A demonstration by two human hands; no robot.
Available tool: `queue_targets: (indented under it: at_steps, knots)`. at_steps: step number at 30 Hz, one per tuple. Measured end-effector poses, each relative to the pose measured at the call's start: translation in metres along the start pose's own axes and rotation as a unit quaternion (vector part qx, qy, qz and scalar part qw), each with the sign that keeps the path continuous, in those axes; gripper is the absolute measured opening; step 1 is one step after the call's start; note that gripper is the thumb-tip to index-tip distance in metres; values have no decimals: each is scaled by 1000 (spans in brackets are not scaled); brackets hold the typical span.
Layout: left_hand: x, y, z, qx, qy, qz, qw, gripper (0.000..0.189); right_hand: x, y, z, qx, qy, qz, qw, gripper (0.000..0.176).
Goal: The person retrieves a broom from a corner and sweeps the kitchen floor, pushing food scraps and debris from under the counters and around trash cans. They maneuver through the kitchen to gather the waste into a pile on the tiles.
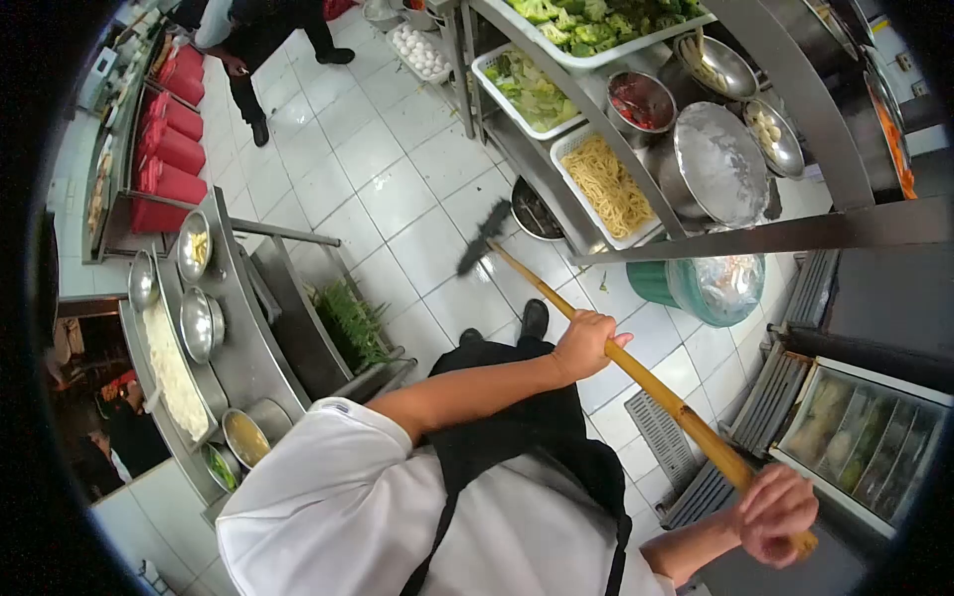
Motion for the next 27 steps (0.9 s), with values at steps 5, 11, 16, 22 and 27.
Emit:
queue_targets:
  at_steps: [5,11,16,22,27]
  knots:
    - [66,-3,24,155,68,42,985,34,-53,-53,-14,-146,9,1,989,33]
    - [261,-17,-14,143,256,-9,956,27,-202,-111,36,-289,-50,92,952,31]
    - [241,45,-114,104,374,-43,921,29,-242,-59,66,-161,38,83,983,31]
    - [109,88,-99,127,116,38,984,30,-103,41,31,-122,49,16,991,23]
    - [161,80,-41,183,91,29,978,28,-162,42,35,-122,9,58,991,25]
Point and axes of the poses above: each hand's wrist, its own y-axis towards the middle knuckle, its own z-axis out of the palm, x = y × z, the point moved 1 cm from there along y, towards the middle knuckle, and after that the axes turned 13 degrees about y, right-handed, at the moved point
